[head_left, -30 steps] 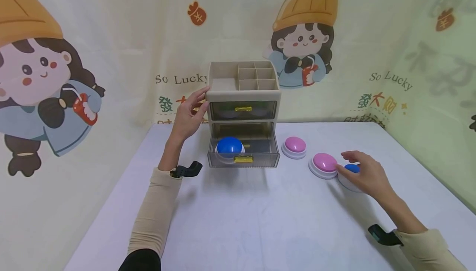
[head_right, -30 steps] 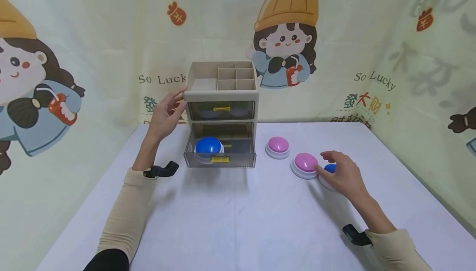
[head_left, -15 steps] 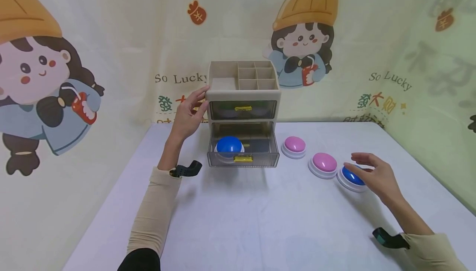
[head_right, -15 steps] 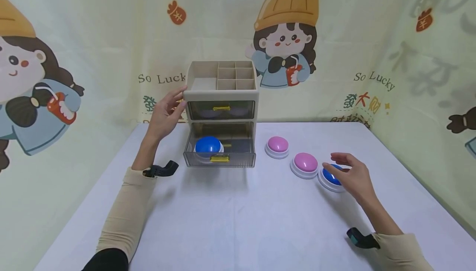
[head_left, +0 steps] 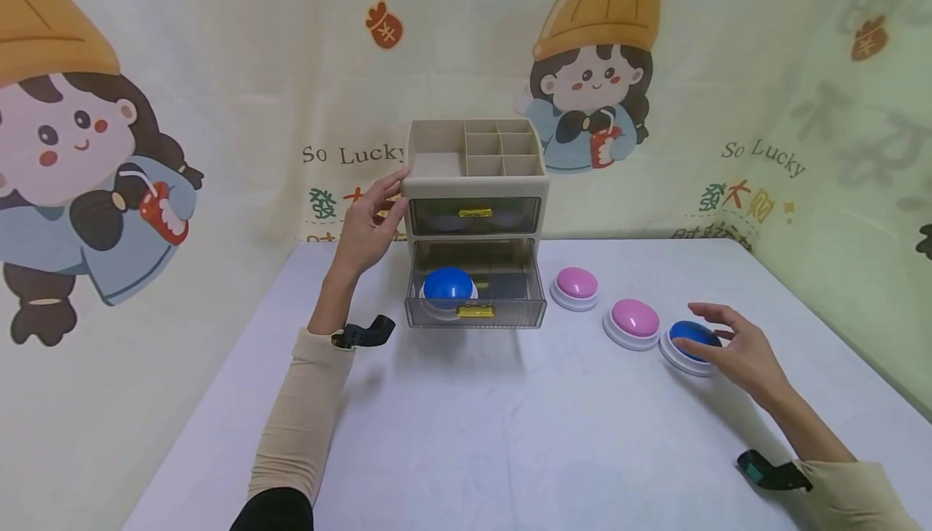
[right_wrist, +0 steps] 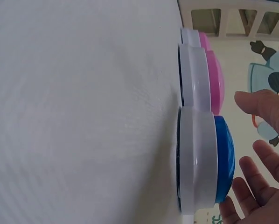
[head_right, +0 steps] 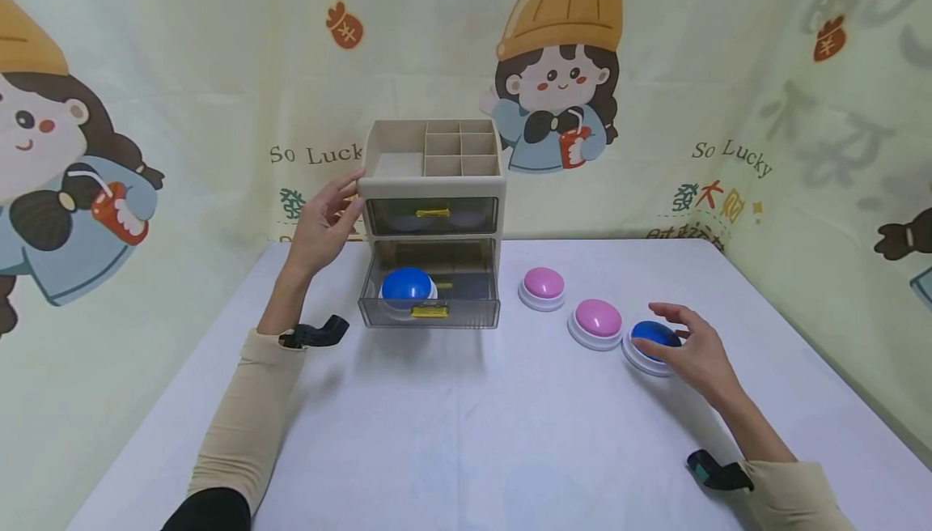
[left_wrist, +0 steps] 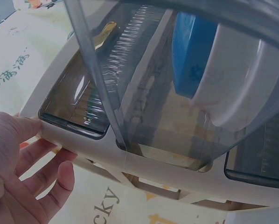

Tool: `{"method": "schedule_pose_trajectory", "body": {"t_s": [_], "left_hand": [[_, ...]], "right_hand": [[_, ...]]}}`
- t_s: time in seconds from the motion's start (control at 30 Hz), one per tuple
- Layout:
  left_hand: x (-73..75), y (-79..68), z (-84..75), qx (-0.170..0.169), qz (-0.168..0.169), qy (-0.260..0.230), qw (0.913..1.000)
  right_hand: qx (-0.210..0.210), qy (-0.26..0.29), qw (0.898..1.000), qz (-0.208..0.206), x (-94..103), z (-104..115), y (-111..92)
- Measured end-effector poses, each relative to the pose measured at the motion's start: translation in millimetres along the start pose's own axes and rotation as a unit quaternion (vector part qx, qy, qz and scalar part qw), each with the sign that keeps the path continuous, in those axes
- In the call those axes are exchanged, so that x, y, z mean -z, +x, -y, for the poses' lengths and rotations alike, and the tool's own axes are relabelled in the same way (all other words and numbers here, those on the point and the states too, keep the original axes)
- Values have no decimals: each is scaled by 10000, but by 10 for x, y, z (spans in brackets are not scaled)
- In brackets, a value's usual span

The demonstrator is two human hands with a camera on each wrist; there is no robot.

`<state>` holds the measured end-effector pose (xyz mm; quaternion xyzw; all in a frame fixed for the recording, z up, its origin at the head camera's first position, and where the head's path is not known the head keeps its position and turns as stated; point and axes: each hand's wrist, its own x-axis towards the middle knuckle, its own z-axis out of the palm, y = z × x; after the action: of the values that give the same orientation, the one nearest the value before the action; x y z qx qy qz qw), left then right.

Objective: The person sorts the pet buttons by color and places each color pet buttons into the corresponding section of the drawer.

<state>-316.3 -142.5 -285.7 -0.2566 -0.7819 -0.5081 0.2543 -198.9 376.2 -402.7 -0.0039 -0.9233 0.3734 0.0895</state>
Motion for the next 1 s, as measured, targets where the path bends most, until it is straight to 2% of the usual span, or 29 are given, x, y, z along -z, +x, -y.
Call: {"method": "schedule_pose_trajectory", "body": {"t_s": [0.23,0.37,0.77,1.0], "left_hand": [[6,4,2,-4,-10,4,10000],[8,10,10,-22,-26,31,10000],[9,-8,11,57,-11,39,10000],[-7,-4,20,9,-22,44,10000]], "right_hand": [[-372,-171,9969,670,2,-89,45],[-491,-327,9942,894,-10,-129,61],[-574,-378,9946,784,-27,-150,56],[-841,176,9937,722,10,-159,26]]}}
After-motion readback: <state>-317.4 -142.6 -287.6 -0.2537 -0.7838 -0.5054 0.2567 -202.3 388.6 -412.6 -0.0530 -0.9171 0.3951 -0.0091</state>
